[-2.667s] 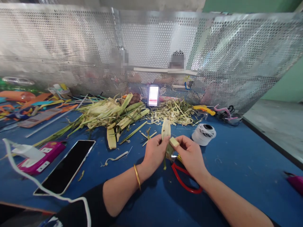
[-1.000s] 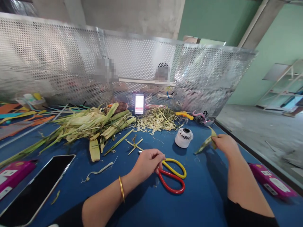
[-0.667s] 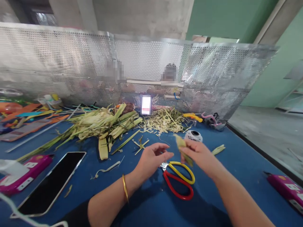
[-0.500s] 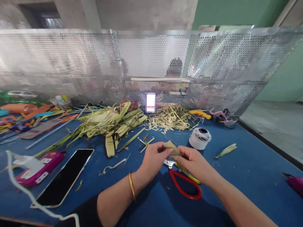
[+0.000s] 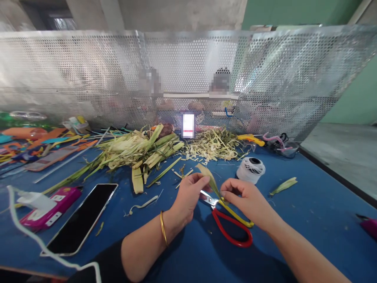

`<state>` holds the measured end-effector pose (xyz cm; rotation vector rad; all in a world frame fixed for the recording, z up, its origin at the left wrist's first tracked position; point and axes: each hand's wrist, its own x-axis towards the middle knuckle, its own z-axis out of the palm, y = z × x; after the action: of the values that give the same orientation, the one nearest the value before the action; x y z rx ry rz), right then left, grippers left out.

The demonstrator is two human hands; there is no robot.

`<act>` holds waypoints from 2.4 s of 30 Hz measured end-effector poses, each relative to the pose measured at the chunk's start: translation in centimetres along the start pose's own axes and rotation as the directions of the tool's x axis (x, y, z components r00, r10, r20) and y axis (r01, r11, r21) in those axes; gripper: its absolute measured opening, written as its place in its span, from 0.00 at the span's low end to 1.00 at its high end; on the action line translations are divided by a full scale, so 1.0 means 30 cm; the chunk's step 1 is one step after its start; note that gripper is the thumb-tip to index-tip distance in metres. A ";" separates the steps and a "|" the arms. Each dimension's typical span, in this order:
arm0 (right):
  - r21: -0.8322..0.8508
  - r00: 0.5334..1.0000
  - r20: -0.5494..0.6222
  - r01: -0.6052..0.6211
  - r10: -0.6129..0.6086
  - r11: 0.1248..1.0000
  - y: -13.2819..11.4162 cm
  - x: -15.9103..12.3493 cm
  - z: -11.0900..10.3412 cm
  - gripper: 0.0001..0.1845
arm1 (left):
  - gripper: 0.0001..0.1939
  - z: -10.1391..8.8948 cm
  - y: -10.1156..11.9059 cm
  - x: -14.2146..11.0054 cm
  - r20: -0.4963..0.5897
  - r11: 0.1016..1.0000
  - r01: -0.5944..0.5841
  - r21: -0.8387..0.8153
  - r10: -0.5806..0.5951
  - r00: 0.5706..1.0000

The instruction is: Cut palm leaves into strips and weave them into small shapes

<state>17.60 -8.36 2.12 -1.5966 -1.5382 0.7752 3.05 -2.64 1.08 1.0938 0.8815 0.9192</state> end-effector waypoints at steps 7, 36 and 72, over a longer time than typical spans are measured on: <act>-0.003 0.999 0.008 0.033 -0.033 0.999 0.021 -0.002 0.032 0.07 | 0.06 0.015 -0.016 -0.007 0.029 0.992 0.048 0.117 -0.052 0.998; -0.652 0.694 -0.691 -0.480 -0.201 0.587 0.202 0.015 -0.370 0.08 | 0.09 0.017 -0.034 -0.010 0.108 0.980 0.024 0.200 -0.046 0.993; 0.038 0.976 -0.216 0.051 -0.041 0.998 0.060 0.021 0.019 0.08 | 0.09 -0.037 -0.005 0.013 0.203 0.603 -0.367 0.708 0.325 0.924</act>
<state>18.12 -7.63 0.34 -1.5529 -1.3882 0.5853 2.20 -1.93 0.64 2.0568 1.0483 0.8459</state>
